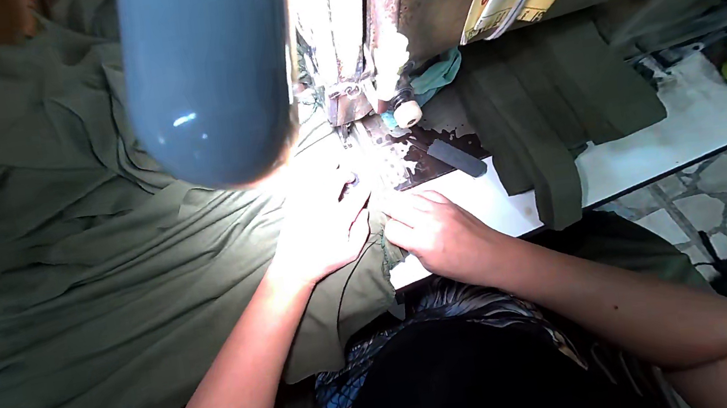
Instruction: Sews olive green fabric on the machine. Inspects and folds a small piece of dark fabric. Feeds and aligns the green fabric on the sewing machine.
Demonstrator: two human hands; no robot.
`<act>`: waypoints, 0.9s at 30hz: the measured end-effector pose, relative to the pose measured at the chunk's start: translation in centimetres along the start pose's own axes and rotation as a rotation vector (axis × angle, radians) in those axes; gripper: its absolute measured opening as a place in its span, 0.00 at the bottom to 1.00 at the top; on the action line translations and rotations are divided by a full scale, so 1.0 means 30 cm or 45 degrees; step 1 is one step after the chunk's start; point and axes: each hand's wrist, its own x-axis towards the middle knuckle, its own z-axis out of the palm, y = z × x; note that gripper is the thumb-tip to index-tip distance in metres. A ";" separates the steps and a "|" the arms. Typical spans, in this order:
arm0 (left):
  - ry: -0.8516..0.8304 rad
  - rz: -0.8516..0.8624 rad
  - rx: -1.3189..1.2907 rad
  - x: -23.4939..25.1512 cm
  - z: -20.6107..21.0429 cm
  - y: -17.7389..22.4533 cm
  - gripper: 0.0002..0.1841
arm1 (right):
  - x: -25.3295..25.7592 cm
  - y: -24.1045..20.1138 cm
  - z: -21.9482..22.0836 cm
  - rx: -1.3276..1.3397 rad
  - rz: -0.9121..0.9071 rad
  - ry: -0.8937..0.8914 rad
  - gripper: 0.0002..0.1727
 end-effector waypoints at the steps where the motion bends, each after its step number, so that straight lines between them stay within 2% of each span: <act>1: 0.011 0.014 -0.015 -0.001 0.001 -0.003 0.23 | 0.001 -0.001 0.003 -0.005 0.003 0.012 0.07; 9: -0.028 0.005 -0.005 0.030 -0.005 -0.031 0.24 | 0.037 0.022 0.021 -0.025 0.029 0.088 0.08; 13: -0.015 0.021 0.035 0.056 0.001 -0.064 0.24 | 0.055 0.049 0.036 -0.036 0.054 0.109 0.13; 18: -0.015 0.002 0.055 0.083 0.005 -0.093 0.25 | 0.085 0.085 0.054 0.053 0.075 0.155 0.15; 24: -0.014 -0.070 0.081 0.114 0.003 -0.101 0.24 | 0.118 0.111 0.046 0.204 0.156 0.161 0.15; 27: -0.057 -0.253 0.091 0.085 -0.021 -0.013 0.23 | 0.117 0.105 0.048 0.197 0.188 0.168 0.14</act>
